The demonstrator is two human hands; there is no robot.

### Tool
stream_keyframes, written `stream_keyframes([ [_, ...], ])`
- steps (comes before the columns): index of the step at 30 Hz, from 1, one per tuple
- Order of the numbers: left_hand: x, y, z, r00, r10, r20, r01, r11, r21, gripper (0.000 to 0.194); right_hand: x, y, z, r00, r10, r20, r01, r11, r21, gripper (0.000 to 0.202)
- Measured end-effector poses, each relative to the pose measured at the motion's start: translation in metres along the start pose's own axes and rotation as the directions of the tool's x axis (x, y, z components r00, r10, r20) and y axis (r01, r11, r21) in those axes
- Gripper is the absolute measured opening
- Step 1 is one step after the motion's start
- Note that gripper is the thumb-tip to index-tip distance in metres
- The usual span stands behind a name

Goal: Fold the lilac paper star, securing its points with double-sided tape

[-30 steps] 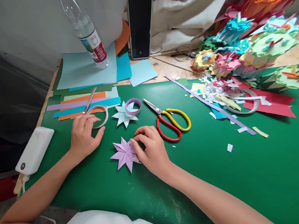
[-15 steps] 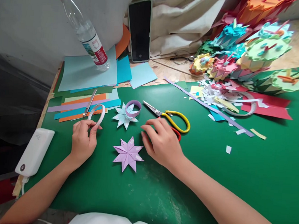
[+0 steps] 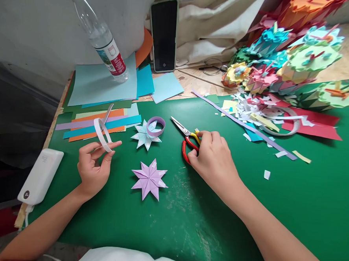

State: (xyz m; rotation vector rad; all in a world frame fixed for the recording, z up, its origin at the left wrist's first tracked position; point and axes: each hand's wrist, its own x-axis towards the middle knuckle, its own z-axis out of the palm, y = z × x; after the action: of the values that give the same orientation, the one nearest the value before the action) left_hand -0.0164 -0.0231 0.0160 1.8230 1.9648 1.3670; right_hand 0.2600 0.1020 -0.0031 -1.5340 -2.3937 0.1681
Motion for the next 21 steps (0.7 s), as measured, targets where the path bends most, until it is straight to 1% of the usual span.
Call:
stream_keyframes([
  [2, -0.002, 0.000, 0.000, 1.000, 0.014, 0.014, -0.013, 0.998, -0.064, 0.034, 0.001, 0.001, -0.001, 1.000, -0.007, -0.021, 0.007, 1.000, 0.024, 0.035],
  [4, -0.003, -0.001, 0.001, 0.998, 0.046, 0.034, -0.041, 0.990, -0.133, 0.044, 0.003, 0.000, -0.002, 0.992, -0.061, -0.112, 0.062, 0.998, 0.007, 0.034],
  [5, -0.004, -0.001, 0.000, 0.997, 0.062, 0.046, -0.054, 0.985, -0.163, 0.047, 0.004, -0.001, -0.003, 0.981, -0.095, -0.172, 0.096, 0.995, -0.002, 0.033],
  [8, -0.007, 0.001, 0.000, 0.993, 0.080, 0.081, -0.059, 0.969, -0.238, 0.053, 0.004, -0.007, -0.005, 0.926, -0.188, -0.326, 0.212, 0.977, 0.039, 0.029],
  [11, -0.009, 0.005, 0.000, 0.989, 0.069, 0.128, -0.025, 0.949, -0.313, 0.057, 0.001, -0.012, -0.008, 0.859, -0.267, -0.437, 0.324, 0.944, 0.060, 0.030],
  [14, -0.010, 0.010, 0.001, 0.982, 0.090, 0.168, -0.021, 0.926, -0.377, 0.060, -0.002, -0.017, -0.012, 0.801, -0.369, -0.470, 0.428, 0.904, 0.019, 0.028],
  [17, -0.010, 0.014, 0.001, 0.977, 0.105, 0.183, -0.016, 0.903, -0.430, 0.059, -0.004, -0.024, -0.017, 0.768, -0.440, -0.466, 0.492, 0.870, -0.010, 0.019],
  [19, -0.011, 0.015, 0.001, 0.976, 0.108, 0.191, -0.010, 0.892, -0.451, 0.058, -0.005, -0.030, -0.019, 0.754, -0.459, -0.470, 0.513, 0.858, -0.016, 0.017],
  [21, -0.012, 0.015, 0.001, 0.973, 0.115, 0.201, -0.009, 0.887, -0.462, 0.057, -0.006, -0.035, -0.020, 0.764, -0.468, -0.443, 0.517, 0.856, -0.013, 0.019],
])
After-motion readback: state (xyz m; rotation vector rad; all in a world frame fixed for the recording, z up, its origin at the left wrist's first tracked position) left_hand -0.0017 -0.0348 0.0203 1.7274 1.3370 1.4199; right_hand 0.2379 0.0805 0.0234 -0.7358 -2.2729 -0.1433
